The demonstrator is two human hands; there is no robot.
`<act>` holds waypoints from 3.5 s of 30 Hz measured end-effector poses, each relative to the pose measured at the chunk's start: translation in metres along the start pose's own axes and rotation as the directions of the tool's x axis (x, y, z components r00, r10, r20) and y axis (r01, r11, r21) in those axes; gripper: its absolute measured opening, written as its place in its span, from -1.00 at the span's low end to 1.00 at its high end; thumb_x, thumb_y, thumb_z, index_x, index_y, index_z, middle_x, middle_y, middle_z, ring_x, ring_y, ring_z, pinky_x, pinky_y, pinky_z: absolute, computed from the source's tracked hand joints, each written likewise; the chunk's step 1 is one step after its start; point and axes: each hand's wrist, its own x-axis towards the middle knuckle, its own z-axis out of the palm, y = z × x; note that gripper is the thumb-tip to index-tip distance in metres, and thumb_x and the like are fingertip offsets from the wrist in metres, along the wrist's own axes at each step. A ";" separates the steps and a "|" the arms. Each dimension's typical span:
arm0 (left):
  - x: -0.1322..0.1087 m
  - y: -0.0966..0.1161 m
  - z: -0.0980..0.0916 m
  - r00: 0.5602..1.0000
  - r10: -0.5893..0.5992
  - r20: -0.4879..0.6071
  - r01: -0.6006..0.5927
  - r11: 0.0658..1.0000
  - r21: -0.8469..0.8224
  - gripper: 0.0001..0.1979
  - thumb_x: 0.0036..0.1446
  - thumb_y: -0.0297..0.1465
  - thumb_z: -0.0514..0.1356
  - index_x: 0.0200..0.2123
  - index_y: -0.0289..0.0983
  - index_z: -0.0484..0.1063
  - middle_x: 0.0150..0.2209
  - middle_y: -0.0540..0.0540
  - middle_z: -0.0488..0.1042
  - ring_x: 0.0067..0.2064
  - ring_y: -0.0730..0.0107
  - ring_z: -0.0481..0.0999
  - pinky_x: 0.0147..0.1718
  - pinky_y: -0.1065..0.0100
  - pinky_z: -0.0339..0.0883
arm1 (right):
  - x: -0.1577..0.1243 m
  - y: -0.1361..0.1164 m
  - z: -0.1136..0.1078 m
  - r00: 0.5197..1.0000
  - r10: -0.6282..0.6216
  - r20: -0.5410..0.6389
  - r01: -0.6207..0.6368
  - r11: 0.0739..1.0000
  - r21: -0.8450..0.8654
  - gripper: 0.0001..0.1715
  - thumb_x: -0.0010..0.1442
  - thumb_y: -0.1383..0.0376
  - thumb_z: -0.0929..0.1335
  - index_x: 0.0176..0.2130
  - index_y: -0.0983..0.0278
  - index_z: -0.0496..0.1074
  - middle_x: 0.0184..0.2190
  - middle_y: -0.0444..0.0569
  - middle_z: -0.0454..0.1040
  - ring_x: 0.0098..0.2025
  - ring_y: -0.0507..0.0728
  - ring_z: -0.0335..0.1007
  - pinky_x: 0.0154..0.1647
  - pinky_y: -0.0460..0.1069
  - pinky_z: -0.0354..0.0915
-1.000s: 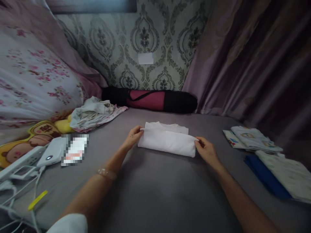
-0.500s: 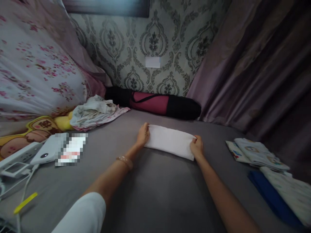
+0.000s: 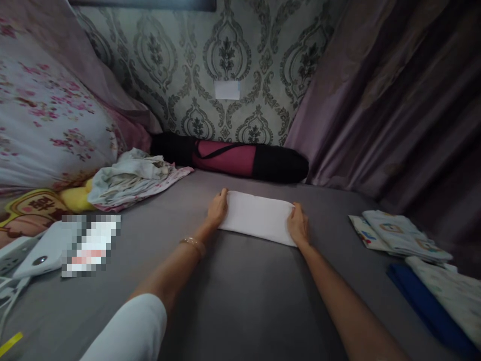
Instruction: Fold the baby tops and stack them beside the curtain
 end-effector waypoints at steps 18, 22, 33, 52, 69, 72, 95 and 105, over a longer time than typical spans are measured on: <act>0.009 -0.004 0.008 0.983 -0.160 0.089 0.153 0.985 0.076 -0.65 0.37 -0.33 -0.10 0.08 -0.35 0.29 -0.04 -0.46 0.50 -0.02 -0.04 0.52 -0.13 0.16 0.25 | 0.005 -0.018 -0.005 0.947 0.287 0.142 -0.261 0.949 -0.176 -0.56 0.34 0.29 0.13 0.07 0.42 0.35 -0.17 0.30 0.53 -0.15 0.28 0.52 -0.25 0.03 0.27; 0.013 -0.003 0.006 0.976 -0.192 0.103 0.181 0.978 0.105 -0.65 0.35 -0.34 -0.07 0.06 -0.38 0.31 -0.07 -0.46 0.52 -0.09 -0.02 0.55 -0.21 0.17 0.29 | 0.010 -0.018 -0.004 0.945 0.276 0.176 -0.241 0.951 -0.193 -0.54 0.30 0.33 0.14 0.03 0.49 0.41 -0.16 0.39 0.53 -0.14 0.34 0.52 -0.27 0.07 0.28; -0.010 0.048 0.012 0.978 0.195 0.074 -0.208 0.938 0.277 -0.67 0.35 -0.40 -0.07 0.04 -0.43 0.34 0.04 -0.40 0.41 0.08 0.04 0.40 0.04 0.12 0.25 | -0.007 -0.056 0.003 0.952 -0.258 0.163 0.298 0.902 -0.314 -0.47 0.28 0.43 0.14 0.19 0.45 0.30 0.14 0.39 0.34 0.18 0.32 0.26 0.15 0.16 0.14; -0.019 0.029 0.044 0.957 0.215 0.195 -0.264 0.926 0.272 -0.37 0.36 -0.11 -0.12 0.30 -0.44 0.16 0.34 -0.34 0.14 0.37 0.05 0.08 0.31 0.05 -0.03 | -0.037 -0.070 0.046 0.901 -0.346 0.262 0.397 0.901 -0.173 -0.37 0.38 0.20 0.09 0.30 0.43 0.20 0.35 0.15 0.14 0.39 0.23 -0.05 0.39 0.16 -0.20; -0.019 0.004 0.031 0.978 0.090 0.186 -0.147 0.936 0.321 -0.29 0.35 -0.04 -0.22 0.33 -0.43 0.11 0.38 -0.37 0.01 0.41 0.00 -0.05 0.30 -0.03 -0.08 | -0.030 -0.030 0.017 0.927 -0.191 0.322 0.283 0.921 -0.269 -0.25 0.41 0.09 0.02 0.36 0.53 0.04 0.40 0.21 -0.02 0.42 0.29 -0.18 0.39 0.20 -0.24; -0.020 0.003 0.033 0.980 0.083 0.183 -0.141 0.933 0.332 -0.33 0.37 -0.09 -0.24 0.33 -0.43 0.13 0.38 -0.37 0.02 0.41 0.00 -0.05 0.30 -0.04 -0.06 | -0.028 -0.017 0.012 0.930 -0.173 0.323 0.270 0.920 -0.285 -0.27 0.41 0.10 0.00 0.36 0.49 0.05 0.40 0.17 -0.03 0.43 0.26 -0.20 0.38 0.22 -0.22; -0.060 -0.033 0.010 0.999 -0.035 0.038 0.028 0.984 0.175 -0.52 0.36 -0.30 -0.10 0.24 -0.35 0.28 0.24 -0.32 0.31 0.30 0.06 0.23 0.26 0.14 0.10 | -0.024 -0.017 0.021 0.903 -0.222 0.367 0.337 0.897 -0.286 -0.25 0.42 0.12 0.00 0.36 0.57 0.02 0.40 0.24 -0.06 0.43 0.28 -0.21 0.40 0.17 -0.25; -0.062 -0.035 0.002 0.999 0.047 -0.021 -0.047 0.999 -0.003 -0.56 0.30 -0.40 -0.04 0.19 -0.33 0.32 0.08 -0.27 0.47 0.14 0.15 0.42 0.16 0.17 0.25 | -0.018 -0.052 0.012 0.907 -0.257 0.335 0.353 0.897 -0.268 -0.32 0.42 0.14 0.00 0.36 0.41 0.07 0.40 0.21 -0.02 0.42 0.26 -0.16 0.37 0.21 -0.20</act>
